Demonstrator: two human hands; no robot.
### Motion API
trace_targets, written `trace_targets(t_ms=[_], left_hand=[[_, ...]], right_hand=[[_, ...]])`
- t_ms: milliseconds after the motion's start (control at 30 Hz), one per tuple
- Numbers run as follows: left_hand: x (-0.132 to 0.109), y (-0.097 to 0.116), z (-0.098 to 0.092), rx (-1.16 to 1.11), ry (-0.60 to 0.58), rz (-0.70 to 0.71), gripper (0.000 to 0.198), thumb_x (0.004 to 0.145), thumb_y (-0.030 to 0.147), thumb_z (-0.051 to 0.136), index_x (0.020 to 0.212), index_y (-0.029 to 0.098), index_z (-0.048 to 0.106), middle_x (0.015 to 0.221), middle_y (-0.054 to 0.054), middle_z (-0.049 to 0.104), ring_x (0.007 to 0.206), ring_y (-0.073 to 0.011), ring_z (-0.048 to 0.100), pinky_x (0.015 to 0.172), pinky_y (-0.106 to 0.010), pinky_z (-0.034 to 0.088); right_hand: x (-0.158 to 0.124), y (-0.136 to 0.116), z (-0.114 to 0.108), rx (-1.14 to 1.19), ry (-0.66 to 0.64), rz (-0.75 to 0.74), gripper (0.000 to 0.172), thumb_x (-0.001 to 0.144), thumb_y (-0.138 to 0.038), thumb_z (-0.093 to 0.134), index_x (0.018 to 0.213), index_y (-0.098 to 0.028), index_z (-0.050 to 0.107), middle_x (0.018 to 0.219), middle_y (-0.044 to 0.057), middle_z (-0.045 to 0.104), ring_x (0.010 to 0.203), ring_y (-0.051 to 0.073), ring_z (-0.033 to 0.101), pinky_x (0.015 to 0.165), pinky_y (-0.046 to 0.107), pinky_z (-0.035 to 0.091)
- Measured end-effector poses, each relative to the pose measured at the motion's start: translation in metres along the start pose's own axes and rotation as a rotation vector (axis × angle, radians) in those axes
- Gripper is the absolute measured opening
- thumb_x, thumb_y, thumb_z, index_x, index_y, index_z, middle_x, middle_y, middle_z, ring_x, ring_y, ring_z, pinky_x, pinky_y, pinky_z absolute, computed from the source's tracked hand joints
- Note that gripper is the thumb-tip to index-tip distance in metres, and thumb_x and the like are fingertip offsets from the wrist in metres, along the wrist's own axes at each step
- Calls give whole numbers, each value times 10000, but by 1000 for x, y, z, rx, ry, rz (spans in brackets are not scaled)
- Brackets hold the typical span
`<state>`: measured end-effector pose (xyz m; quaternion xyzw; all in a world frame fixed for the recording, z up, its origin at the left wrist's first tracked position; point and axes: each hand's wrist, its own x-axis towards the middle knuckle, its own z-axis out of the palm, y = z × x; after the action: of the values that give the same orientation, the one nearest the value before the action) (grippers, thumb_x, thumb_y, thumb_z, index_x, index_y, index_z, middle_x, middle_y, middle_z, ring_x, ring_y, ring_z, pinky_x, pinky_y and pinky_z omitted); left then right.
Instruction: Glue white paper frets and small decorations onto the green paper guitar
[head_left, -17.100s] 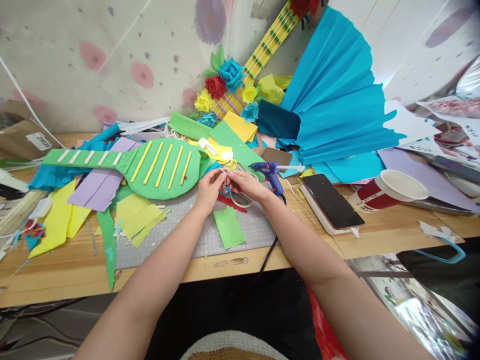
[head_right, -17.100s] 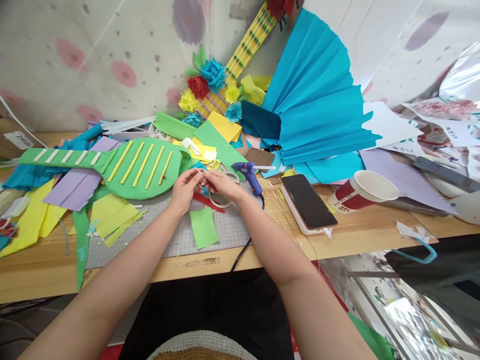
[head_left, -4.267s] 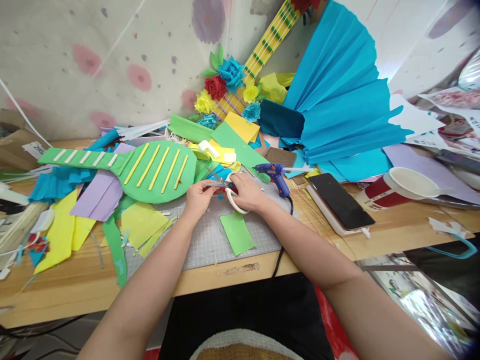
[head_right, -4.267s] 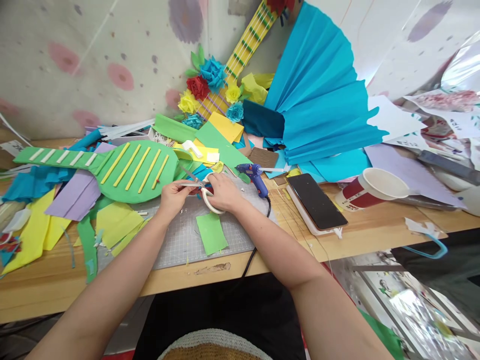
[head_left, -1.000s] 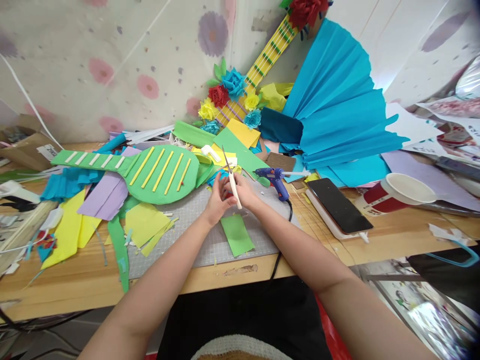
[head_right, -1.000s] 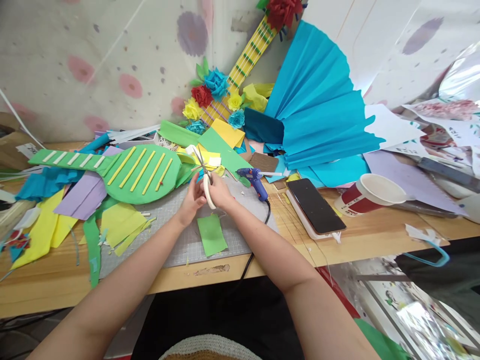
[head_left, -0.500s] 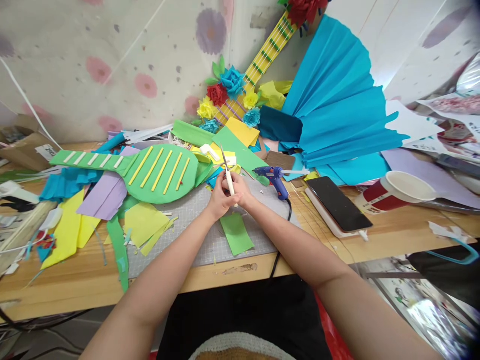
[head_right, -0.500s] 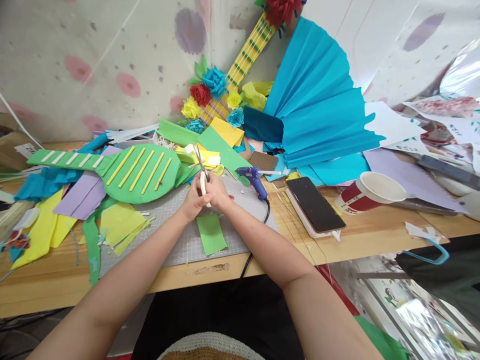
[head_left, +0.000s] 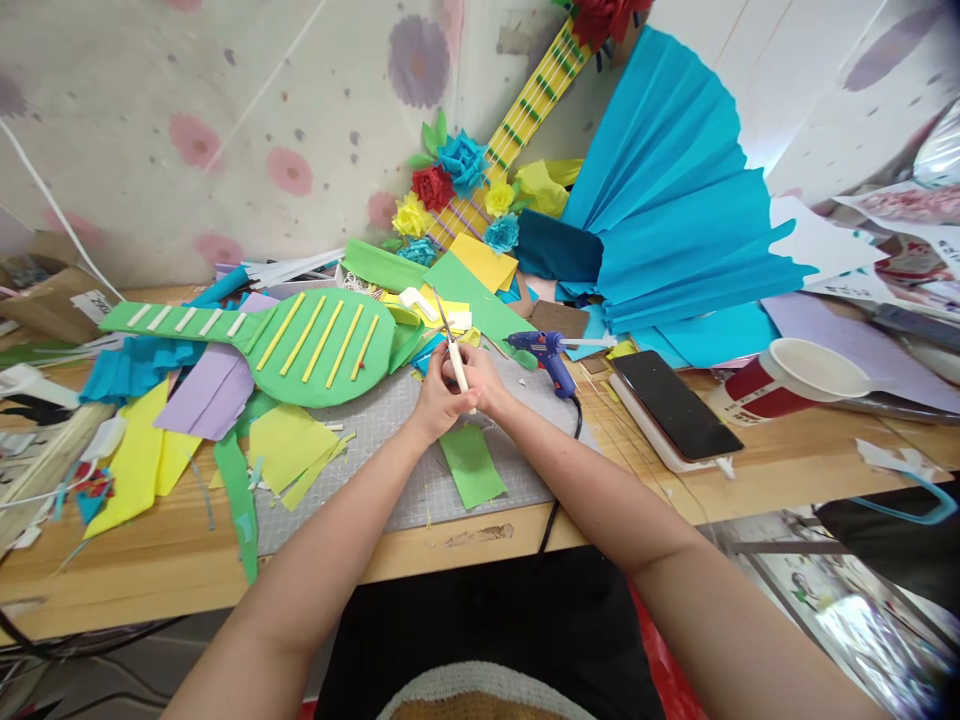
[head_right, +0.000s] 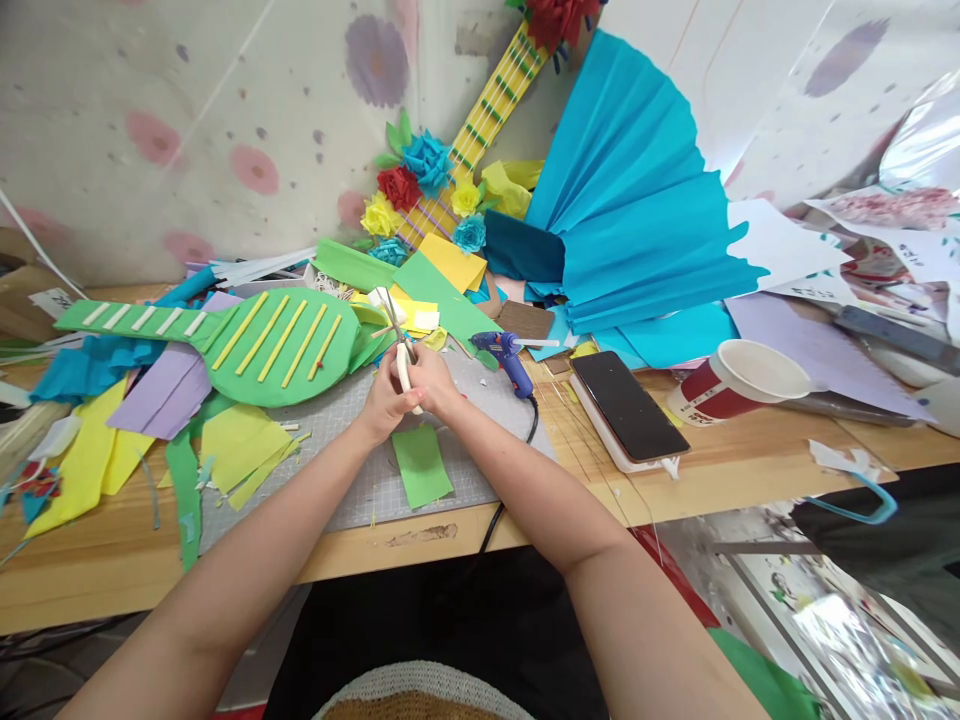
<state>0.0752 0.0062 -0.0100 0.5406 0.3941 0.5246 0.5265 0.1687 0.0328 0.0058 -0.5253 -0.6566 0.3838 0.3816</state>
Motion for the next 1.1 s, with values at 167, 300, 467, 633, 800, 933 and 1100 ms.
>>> trace_targets(t_ms=[167, 300, 467, 633, 800, 933, 1100], left_hand=[[-2, 1, 1, -13, -55, -1, 1017, 462, 446, 773, 1320, 177, 297, 1255, -156, 515, 1086, -299, 552, 864, -389, 487], [3, 0, -9, -44, -64, 14, 1004, 445, 489, 793, 1292, 200, 338, 1311, -162, 468, 1186, -305, 481, 919, -401, 455], [10, 3, -37, 134, 196, 174, 558, 701, 522, 622, 1137, 194, 508, 1198, -125, 558, 1106, -229, 540, 928, -373, 439], [6, 6, -48, 549, 153, 232, 224, 757, 374, 597, 859, 185, 661, 894, -59, 679, 795, -177, 619, 767, -322, 491], [5, 0, -47, 597, 217, 193, 147, 746, 290, 601, 818, 197, 690, 949, -49, 701, 791, -182, 634, 697, -300, 497], [6, -2, -46, 455, 281, 162, 191, 764, 319, 574, 833, 177, 682, 861, -48, 712, 705, -168, 644, 680, -307, 513], [6, -2, -51, 387, 261, 179, 233, 759, 337, 577, 877, 165, 682, 820, -58, 714, 706, -181, 664, 704, -328, 528]], right_hand=[[-2, -3, -4, -1, 23, 65, 163, 590, -316, 454, 693, -192, 473, 648, -5, 529, 581, 143, 479, 508, 259, 379], [-5, -4, -16, -220, 81, 28, 148, 636, -321, 455, 721, -199, 464, 716, 13, 556, 645, 161, 498, 569, 276, 382], [-9, 0, -29, -449, 44, -110, 142, 701, -322, 476, 758, -192, 467, 810, 54, 573, 717, 184, 497, 631, 291, 366], [-11, 5, -29, -556, -98, -264, 198, 764, -360, 485, 848, -181, 487, 901, 84, 576, 798, 199, 500, 693, 299, 368], [-12, 4, -31, -616, -169, -299, 301, 766, -445, 543, 885, -178, 474, 949, 88, 560, 870, 208, 500, 748, 306, 366], [-13, 3, -35, -629, -213, -285, 374, 777, -519, 533, 907, -175, 467, 970, 97, 549, 909, 219, 497, 767, 316, 371], [-16, 4, -38, -654, -231, -292, 435, 757, -573, 543, 912, -172, 478, 985, 104, 550, 920, 225, 499, 776, 319, 372]])
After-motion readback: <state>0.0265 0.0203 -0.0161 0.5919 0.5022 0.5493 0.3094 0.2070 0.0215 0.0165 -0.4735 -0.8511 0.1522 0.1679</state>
